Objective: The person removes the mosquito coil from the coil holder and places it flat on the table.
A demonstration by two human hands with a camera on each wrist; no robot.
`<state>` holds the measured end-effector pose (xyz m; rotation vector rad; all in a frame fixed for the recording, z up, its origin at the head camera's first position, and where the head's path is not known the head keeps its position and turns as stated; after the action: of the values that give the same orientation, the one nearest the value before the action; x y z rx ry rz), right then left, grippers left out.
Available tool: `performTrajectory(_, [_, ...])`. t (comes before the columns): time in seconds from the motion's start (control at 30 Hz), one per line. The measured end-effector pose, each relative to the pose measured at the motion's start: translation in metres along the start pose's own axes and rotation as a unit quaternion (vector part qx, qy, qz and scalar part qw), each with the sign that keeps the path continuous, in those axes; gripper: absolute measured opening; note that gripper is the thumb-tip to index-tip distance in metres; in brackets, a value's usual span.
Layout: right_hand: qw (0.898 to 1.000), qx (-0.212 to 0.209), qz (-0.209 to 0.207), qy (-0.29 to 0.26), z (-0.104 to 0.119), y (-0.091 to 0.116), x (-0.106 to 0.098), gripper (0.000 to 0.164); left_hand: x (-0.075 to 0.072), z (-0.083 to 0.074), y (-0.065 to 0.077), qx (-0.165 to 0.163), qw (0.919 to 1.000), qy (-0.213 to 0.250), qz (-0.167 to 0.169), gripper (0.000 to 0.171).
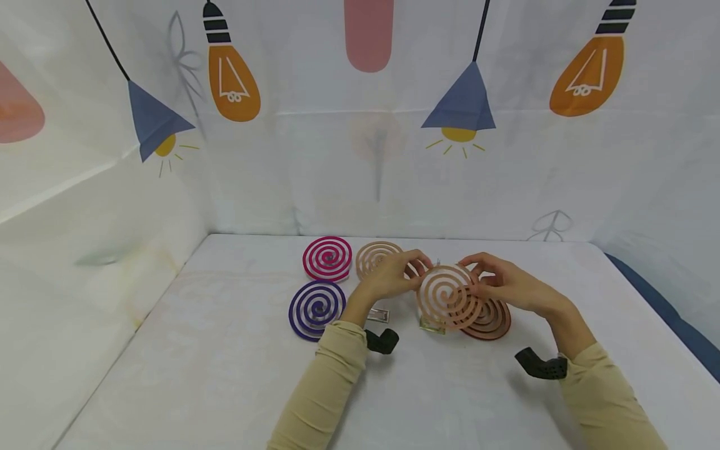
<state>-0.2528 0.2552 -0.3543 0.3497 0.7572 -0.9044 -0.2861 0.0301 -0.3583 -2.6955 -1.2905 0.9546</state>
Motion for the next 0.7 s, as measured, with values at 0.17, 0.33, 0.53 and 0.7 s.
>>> performTrajectory(0.17, [1.0, 0.023, -0.005, 0.015, -0.006, 0.004, -0.005, 0.045, 0.006, -0.001, -0.002, 0.004, 0.9999, 0.003, -0.015, 0.023])
performTrajectory(0.33, [1.0, 0.019, -0.005, 0.021, -0.01, 0.007, -0.009, 0.043, 0.012, 0.0, -0.004, -0.018, 0.9995, 0.002, -0.026, 0.023])
performTrajectory(0.53, [1.0, 0.009, 0.001, 0.015, -0.013, 0.009, -0.01, 0.041, 0.018, 0.0, -0.006, -0.023, 0.9994, -0.007, -0.024, 0.023])
performTrajectory(0.7, [0.999, 0.014, -0.003, 0.031, -0.014, 0.009, -0.011, 0.04, 0.023, -0.002, -0.008, -0.023, 0.9994, -0.002, -0.026, 0.022])
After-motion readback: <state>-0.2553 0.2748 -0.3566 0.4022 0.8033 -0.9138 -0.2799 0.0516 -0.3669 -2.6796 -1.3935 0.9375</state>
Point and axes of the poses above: each hand's wrist, its own y-axis away from the middle knuckle, its own x-axis out of the palm, z = x × y, the point moved 4 cm from there along -y, towards the middle knuckle, and after that the axes turned 11 degrees about y, right-handed, at the moved point
